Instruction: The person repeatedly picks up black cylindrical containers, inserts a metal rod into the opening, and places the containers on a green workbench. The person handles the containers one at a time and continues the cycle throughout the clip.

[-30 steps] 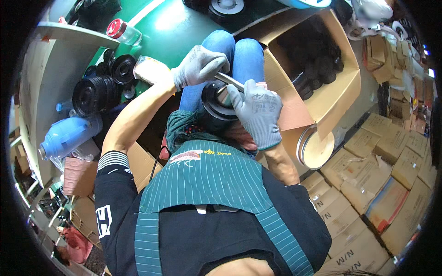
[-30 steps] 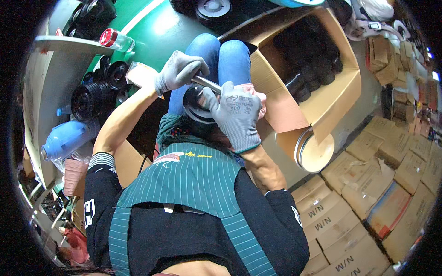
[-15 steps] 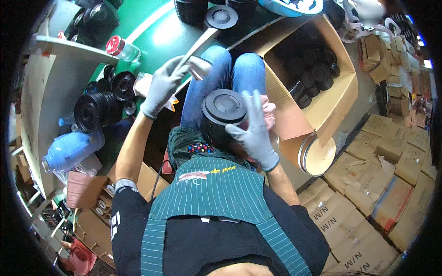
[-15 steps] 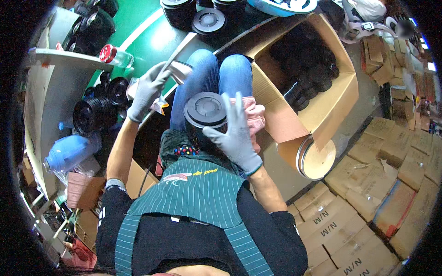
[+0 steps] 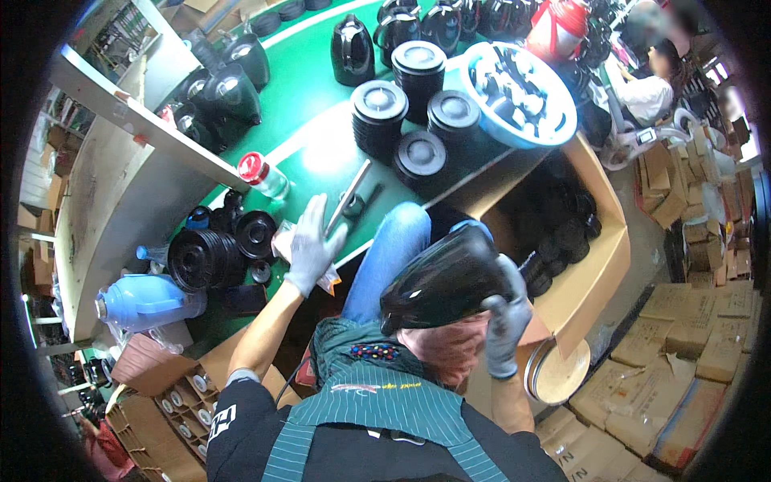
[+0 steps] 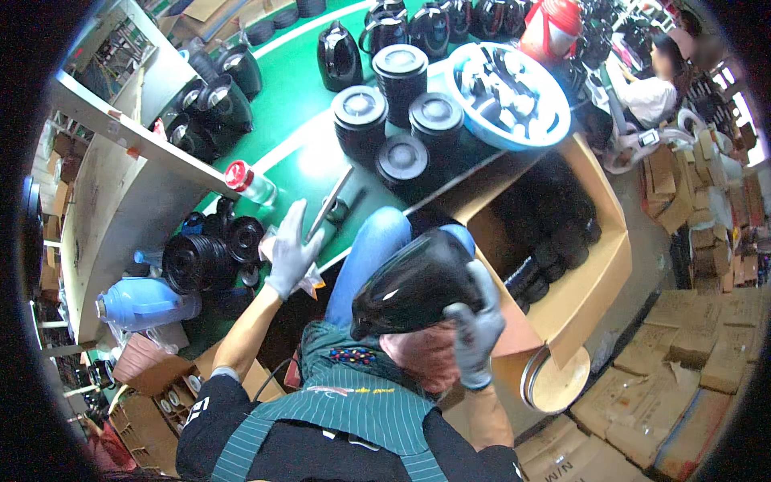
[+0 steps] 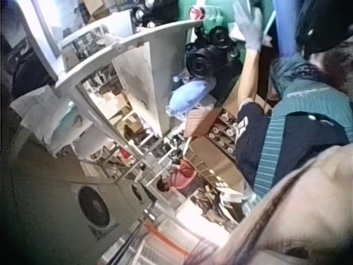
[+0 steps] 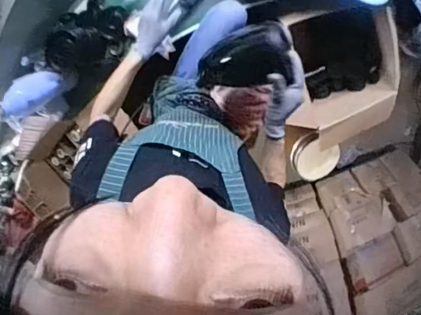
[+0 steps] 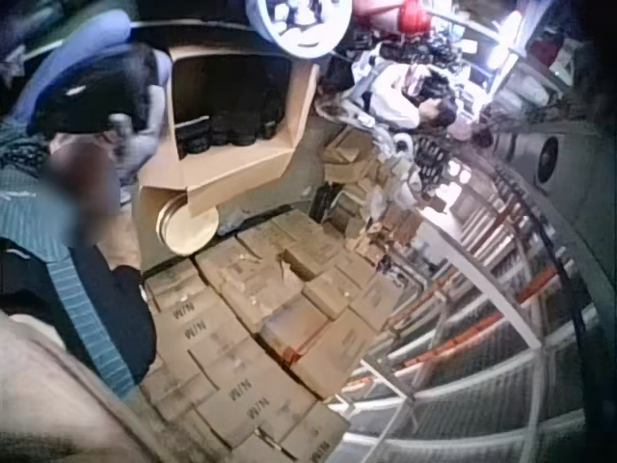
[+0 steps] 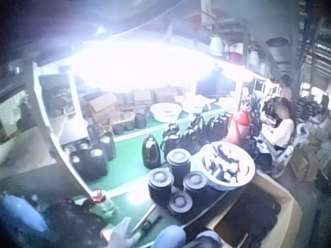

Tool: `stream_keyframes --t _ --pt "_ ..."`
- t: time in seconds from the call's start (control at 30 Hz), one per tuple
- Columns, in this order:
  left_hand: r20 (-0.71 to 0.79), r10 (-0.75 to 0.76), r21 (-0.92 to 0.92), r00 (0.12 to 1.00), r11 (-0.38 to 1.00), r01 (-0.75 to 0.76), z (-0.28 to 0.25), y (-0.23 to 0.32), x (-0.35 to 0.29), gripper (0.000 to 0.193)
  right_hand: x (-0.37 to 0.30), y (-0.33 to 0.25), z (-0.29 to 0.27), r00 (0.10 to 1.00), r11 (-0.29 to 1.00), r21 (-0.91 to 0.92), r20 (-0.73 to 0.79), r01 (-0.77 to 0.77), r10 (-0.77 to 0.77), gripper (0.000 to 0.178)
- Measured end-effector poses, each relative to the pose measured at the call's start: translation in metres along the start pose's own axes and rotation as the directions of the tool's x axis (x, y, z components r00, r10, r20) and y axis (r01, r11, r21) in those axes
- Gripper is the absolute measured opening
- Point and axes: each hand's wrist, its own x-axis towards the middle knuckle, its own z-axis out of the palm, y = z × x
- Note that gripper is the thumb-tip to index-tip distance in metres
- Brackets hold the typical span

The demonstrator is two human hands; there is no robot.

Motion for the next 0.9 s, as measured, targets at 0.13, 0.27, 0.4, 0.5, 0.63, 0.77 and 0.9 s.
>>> stream_keyframes --t 0.13,0.27,0.4,0.5,0.63,0.77,0.9 --pt "-0.075 0.612 -0.163 0.787 0.771 -0.615 -0.069 0.044 -0.020 0.080 0.034 0.083 -0.011 0.967 0.835 0.500 0.021 -0.229 0.252 0.047" --pt "0.007 -0.060 -0.815 0.998 0.578 0.040 -0.043 0.043 -0.048 0.081 0.067 0.074 0.074 0.920 0.915 0.328 0.378 -0.236 0.102 0.051" --pt "-0.285 0.042 -0.306 0.958 0.943 -0.132 -0.115 0.061 0.055 0.069 0.097 0.017 0.128 0.706 0.551 0.480 0.629 -0.682 0.325 0.086" --pt "-0.416 0.057 -0.021 0.908 0.997 -0.072 -0.119 0.019 0.147 0.058 0.101 0.081 0.096 0.576 0.591 0.358 0.786 -0.722 0.227 0.076" --pt "-0.358 -0.061 0.132 0.932 0.985 0.115 -0.077 -0.075 0.280 0.052 0.069 0.104 0.080 0.520 0.570 0.293 0.805 -0.768 0.287 0.078" --pt "-0.335 -0.061 0.157 0.940 0.980 0.120 -0.022 -0.132 0.372 0.059 0.064 0.122 0.077 0.426 0.461 0.210 0.793 -0.862 0.435 0.072" --pt "-0.024 -0.186 0.049 0.982 0.981 0.187 -0.017 -0.178 0.436 0.068 0.069 0.126 0.079 0.345 0.357 0.149 0.733 -0.922 0.586 0.071"
